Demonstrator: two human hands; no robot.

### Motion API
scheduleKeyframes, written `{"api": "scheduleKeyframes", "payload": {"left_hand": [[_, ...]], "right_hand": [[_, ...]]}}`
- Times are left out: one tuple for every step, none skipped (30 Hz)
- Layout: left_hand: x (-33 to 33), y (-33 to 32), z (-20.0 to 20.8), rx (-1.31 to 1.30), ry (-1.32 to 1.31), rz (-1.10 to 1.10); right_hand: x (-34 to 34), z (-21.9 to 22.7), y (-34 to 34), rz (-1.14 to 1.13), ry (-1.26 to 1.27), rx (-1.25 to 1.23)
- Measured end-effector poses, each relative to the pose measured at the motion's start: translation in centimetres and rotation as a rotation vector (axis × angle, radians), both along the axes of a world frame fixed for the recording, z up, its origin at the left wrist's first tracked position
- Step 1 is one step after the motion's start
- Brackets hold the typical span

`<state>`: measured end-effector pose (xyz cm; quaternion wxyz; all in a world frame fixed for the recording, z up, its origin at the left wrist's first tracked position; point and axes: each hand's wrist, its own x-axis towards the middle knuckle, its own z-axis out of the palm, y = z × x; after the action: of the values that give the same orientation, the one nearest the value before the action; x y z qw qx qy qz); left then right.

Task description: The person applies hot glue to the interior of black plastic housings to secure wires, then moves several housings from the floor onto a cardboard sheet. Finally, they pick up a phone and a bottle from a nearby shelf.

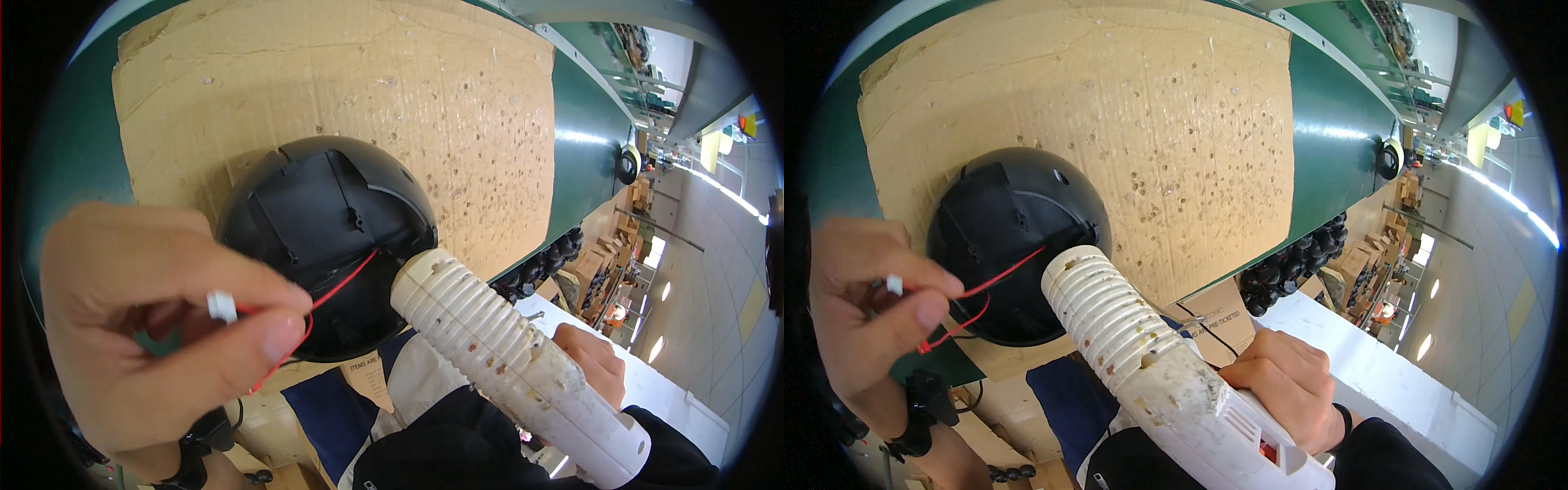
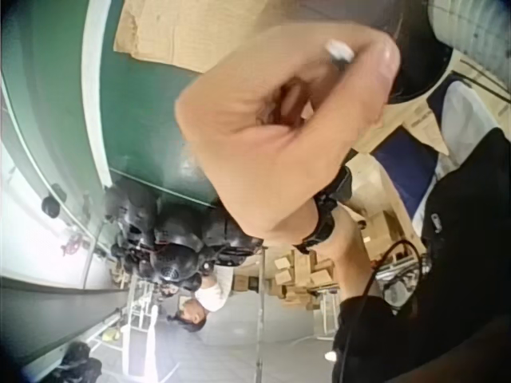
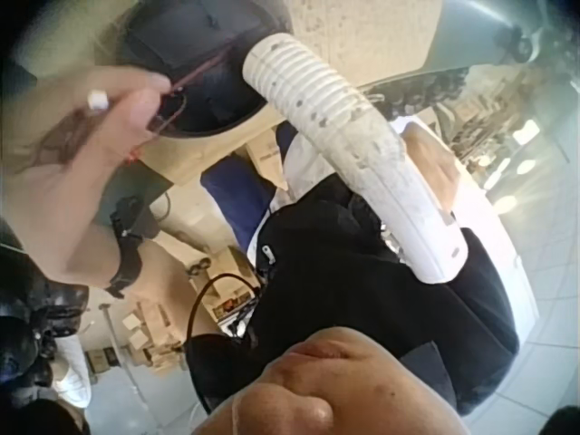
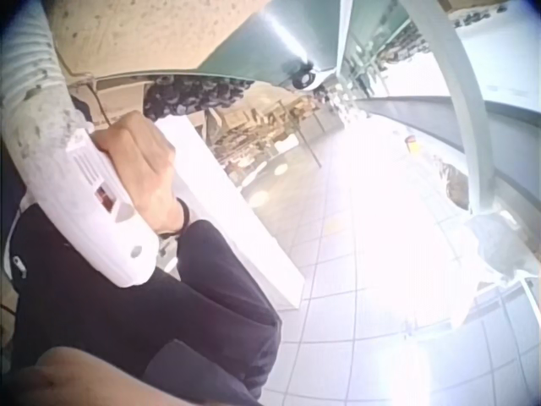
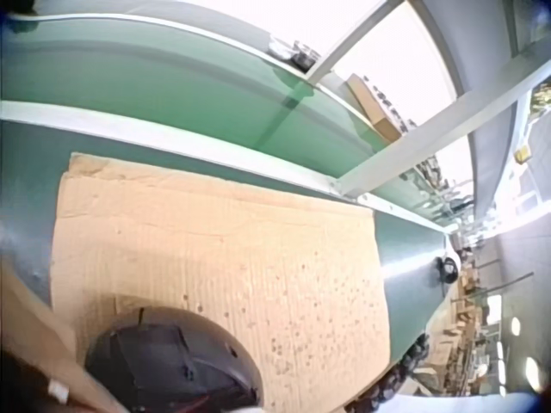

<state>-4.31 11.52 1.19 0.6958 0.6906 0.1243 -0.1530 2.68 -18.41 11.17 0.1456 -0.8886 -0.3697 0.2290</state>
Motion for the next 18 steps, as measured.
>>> {"api": "scheduleKeyframes", "payload": {"left_hand": [[0.1, 0.0, -0.2, -0.002, -0.003, 0.0], [0.0, 0.1, -0.6, 0.03, -0.103, -0.04], [-0.1, 0.0, -0.9, 0.062, -0.203, -0.08], [-0.1, -0.2, -1.1, 0.063, -0.203, -0.078], [-0.2, -0.5, -1.5, 0.074, -0.266, -0.048], [-0.3, -0.7, -1.7, 0.086, -0.328, -0.018], [-0.3, -0.7, -1.7, 0.085, -0.327, -0.015], [-0.1, -0.7, -1.7, 0.07, -0.295, -0.011], [0.1, -0.7, -1.7, 0.054, -0.264, -0.008], [0.5, -0.7, -1.7, 0.05, -0.266, -0.005], [1.1, -0.7, -1.6, 0.02, -0.225, -0.013], [1.5, -1.0, -1.5, -0.011, -0.186, -0.02], [1.3, -1.5, -0.9, -0.002, -0.178, -0.015], [1.1, -2.5, -0.4, 0.147, -0.218, 0.171], [0.9, -3.7, -0.1, 0.297, -0.258, 0.356], [1.6, -5.3, -0.1, -0.145, -0.2, 0.585], [1.9, -5.3, -0.5, -0.155, -0.204, 0.589], [2.4, -5.1, -1.1, -0.231, -0.245, 0.541]], "right_hand": [[0.0, 0.0, -0.1, 0.0, -0.003, -0.002], [0.0, 0.0, -0.2, -0.004, 0.012, 0.0], [0.0, -0.1, -0.3, -0.009, 0.027, 0.004], [-0.1, -0.2, -0.5, -0.007, 0.026, 0.004], [-0.2, -0.4, -0.7, -0.001, 0.002, 0.012], [-0.3, -0.5, -0.8, 0.005, -0.022, 0.021], [-0.1, -0.5, -0.8, 0.007, -0.021, 0.021], [0.3, -0.5, -0.9, 0.027, 0.0, 0.024], [0.5, -0.4, -1.0, 0.048, 0.02, 0.027], [0.7, -0.3, -1.0, 0.05, 0.018, 0.023], [0.8, -0.1, -0.9, 0.051, 0.029, 0.004], [0.9, 0.1, -0.9, 0.053, 0.04, -0.016], [0.8, 0.3, -0.7, 0.059, 0.047, -0.007], [0.7, 0.6, -0.6, 0.069, 0.034, -0.007], [0.6, 0.8, -0.6, 0.08, 0.02, -0.007], [0.5, 0.8, -0.5, 0.083, 0.014, -0.017], [0.4, 0.7, -0.4, 0.073, 0.023, -0.033], [0.2, 0.8, -0.4, 0.064, 0.032, -0.048]]}}
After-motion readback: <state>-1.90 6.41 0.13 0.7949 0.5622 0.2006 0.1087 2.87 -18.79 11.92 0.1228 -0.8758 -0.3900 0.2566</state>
